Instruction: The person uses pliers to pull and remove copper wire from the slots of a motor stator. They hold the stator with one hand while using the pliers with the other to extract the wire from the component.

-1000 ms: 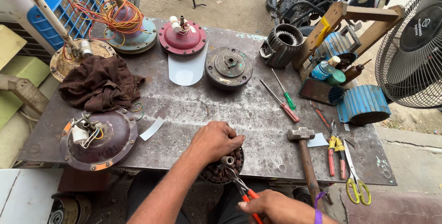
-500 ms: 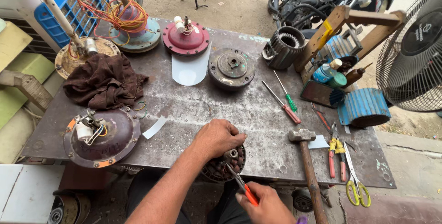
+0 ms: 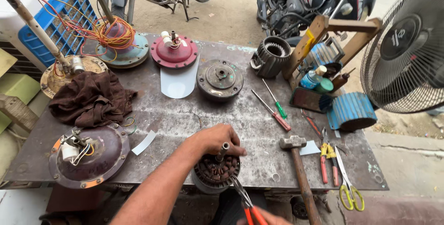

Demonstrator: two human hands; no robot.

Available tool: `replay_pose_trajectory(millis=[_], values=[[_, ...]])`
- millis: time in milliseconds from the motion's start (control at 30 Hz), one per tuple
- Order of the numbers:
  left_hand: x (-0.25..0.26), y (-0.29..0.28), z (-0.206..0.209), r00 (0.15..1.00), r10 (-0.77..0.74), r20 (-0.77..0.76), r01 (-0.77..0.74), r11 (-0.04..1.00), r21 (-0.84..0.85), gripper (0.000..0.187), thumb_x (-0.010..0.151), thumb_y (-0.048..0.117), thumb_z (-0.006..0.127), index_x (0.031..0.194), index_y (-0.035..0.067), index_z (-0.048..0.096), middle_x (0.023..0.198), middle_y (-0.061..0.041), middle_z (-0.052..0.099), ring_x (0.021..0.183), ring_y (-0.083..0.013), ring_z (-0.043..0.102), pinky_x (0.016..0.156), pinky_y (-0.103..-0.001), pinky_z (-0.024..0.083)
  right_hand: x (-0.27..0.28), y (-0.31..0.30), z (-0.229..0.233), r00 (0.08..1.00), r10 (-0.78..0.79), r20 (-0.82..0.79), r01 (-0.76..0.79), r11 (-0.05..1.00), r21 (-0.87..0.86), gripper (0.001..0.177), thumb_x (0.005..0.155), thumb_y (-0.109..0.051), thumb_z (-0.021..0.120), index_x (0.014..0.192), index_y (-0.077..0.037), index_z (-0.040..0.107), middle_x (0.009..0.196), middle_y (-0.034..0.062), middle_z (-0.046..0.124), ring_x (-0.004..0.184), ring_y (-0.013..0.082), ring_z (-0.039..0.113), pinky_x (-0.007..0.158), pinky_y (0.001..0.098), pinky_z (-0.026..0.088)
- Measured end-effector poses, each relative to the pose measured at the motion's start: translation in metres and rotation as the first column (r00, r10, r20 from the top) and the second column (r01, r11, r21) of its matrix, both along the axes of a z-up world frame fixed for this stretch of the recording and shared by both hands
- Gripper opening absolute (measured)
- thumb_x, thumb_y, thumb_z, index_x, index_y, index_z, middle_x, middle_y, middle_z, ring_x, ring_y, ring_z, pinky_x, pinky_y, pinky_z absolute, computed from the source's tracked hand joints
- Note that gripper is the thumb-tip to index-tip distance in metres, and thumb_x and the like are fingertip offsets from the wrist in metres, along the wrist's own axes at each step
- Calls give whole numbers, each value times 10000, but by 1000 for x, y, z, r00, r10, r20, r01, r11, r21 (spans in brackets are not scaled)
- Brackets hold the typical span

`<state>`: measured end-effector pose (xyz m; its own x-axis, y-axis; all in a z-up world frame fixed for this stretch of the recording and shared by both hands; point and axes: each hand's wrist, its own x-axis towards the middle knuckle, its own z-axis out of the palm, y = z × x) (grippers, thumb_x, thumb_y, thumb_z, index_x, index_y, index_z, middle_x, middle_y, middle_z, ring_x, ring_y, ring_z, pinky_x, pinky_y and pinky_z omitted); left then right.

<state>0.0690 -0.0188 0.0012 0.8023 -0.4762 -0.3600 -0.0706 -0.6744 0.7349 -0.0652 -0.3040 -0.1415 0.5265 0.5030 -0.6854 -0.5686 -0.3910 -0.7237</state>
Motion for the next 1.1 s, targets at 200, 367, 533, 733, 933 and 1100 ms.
replay_pose_trajectory(millis=[200,367,533,733,933,1100], values=[[-17,3,-9,871,489,-48,-488,873,22,564,812,603,704,1104,129,796,1022,-136,775,986,-290,753,930,-442,546,6,9,62,982,-59,-177,67,997,42,756,756,24,509,1499,-117,517,1070,94,737,788,114,705,697,243,557],[-36,1,-4,737,672,-70,-671,740,32,514,901,546,673,1091,82,790,1014,-193,770,1009,-333,734,952,-466,545,10,25,112,979,-28,-200,10,996,-91,557,759,44,592,1310,0,658,831,63,685,580,98,578,496,231,421],[-31,2,1,764,636,-109,-634,771,53,429,853,466,697,1029,95,823,973,-160,798,938,-292,777,933,-451,577,20,37,156,983,176,52,-163,966,-200,371,768,35,644,1130,-15,708,743,29,637,542,72,553,467,230,437],[-17,2,0,831,552,-71,-548,834,70,394,819,423,720,1029,109,829,985,-165,796,924,-284,775,947,-431,570,24,51,180,987,120,-110,-139,973,-182,383,745,51,562,1094,-15,704,752,51,681,552,101,580,446,247,403],[-6,9,-5,889,456,-37,-453,889,59,404,783,412,734,1045,116,817,988,-174,793,920,-294,773,921,-412,577,32,75,192,986,-48,-158,4,964,-267,415,778,59,593,1160,-52,709,888,5,772,673,132,705,480,304,519],[-4,18,-14,856,515,-40,-515,857,18,384,754,385,731,1021,129,837,978,-157,808,917,-288,781,929,-387,582,35,93,205,971,-49,-233,-24,953,-302,235,1012,-231,538,1138,-57,634,900,142,778,704,215,746,523,331,571]])
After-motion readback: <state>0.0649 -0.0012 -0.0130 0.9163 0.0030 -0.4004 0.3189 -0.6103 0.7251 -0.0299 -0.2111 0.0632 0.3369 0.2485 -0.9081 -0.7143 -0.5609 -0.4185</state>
